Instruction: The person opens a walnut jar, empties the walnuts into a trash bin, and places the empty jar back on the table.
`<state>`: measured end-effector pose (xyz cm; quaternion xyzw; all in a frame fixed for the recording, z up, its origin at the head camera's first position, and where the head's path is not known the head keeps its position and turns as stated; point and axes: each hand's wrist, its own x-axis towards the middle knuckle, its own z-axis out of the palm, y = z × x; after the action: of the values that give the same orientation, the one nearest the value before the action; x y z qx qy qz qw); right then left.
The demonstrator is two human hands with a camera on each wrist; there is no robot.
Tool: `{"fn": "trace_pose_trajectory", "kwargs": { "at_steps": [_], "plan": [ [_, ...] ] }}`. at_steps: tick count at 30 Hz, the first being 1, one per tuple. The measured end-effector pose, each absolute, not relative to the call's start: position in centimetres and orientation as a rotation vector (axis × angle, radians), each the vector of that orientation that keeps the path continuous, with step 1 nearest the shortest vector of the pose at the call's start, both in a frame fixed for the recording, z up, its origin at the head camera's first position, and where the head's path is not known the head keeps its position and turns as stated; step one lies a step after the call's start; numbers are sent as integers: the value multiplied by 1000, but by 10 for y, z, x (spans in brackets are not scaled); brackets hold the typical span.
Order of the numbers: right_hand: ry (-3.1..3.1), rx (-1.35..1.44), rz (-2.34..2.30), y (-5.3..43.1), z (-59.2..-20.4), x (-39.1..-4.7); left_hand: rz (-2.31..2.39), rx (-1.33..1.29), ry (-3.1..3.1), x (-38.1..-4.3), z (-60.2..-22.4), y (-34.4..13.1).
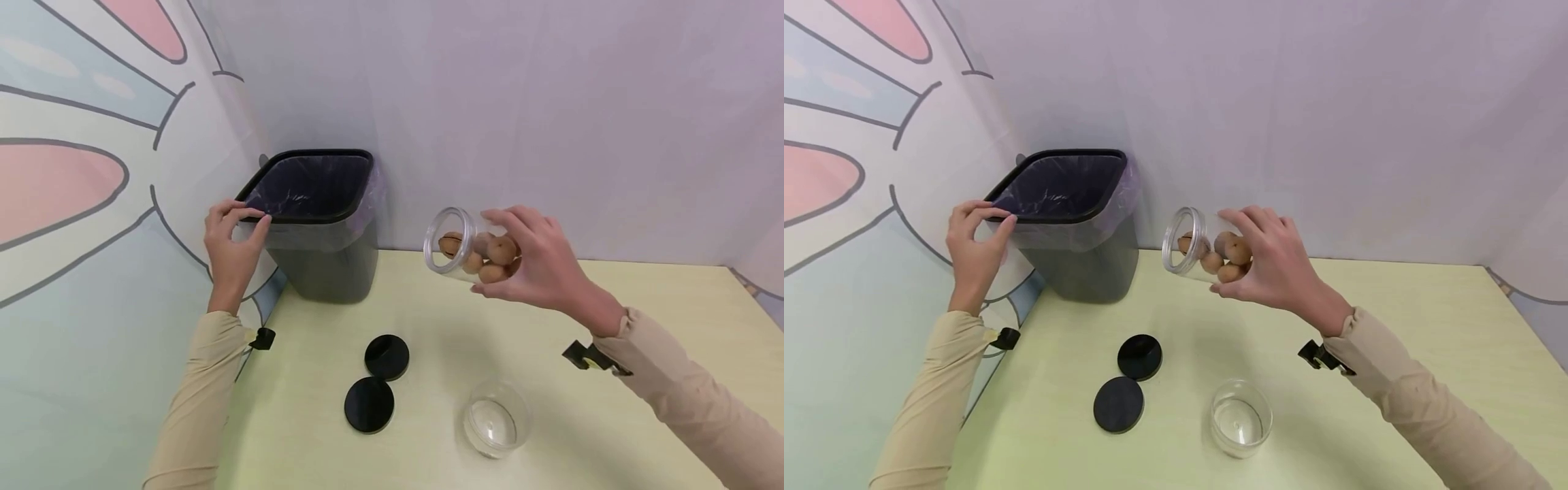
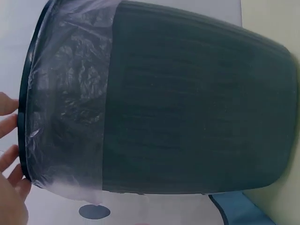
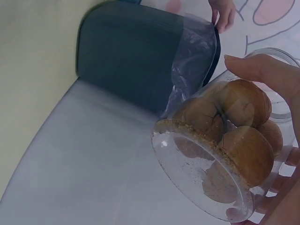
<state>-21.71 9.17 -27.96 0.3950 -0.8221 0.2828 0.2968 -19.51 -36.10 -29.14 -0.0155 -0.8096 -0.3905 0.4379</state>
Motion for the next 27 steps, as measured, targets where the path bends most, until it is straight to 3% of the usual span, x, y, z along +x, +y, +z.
{"fn": "trace_pose_trajectory", "kwargs": {
  "at_steps": [10, 27],
  "plan": [
    [-2176, 1090, 720, 81, -267, -225, -856, -183, -2005, -200, -298, -367],
    [-2211, 1106, 645, 64, -255, -247, -929, -194, -1938, -191, -287, -337]
  ]
}}
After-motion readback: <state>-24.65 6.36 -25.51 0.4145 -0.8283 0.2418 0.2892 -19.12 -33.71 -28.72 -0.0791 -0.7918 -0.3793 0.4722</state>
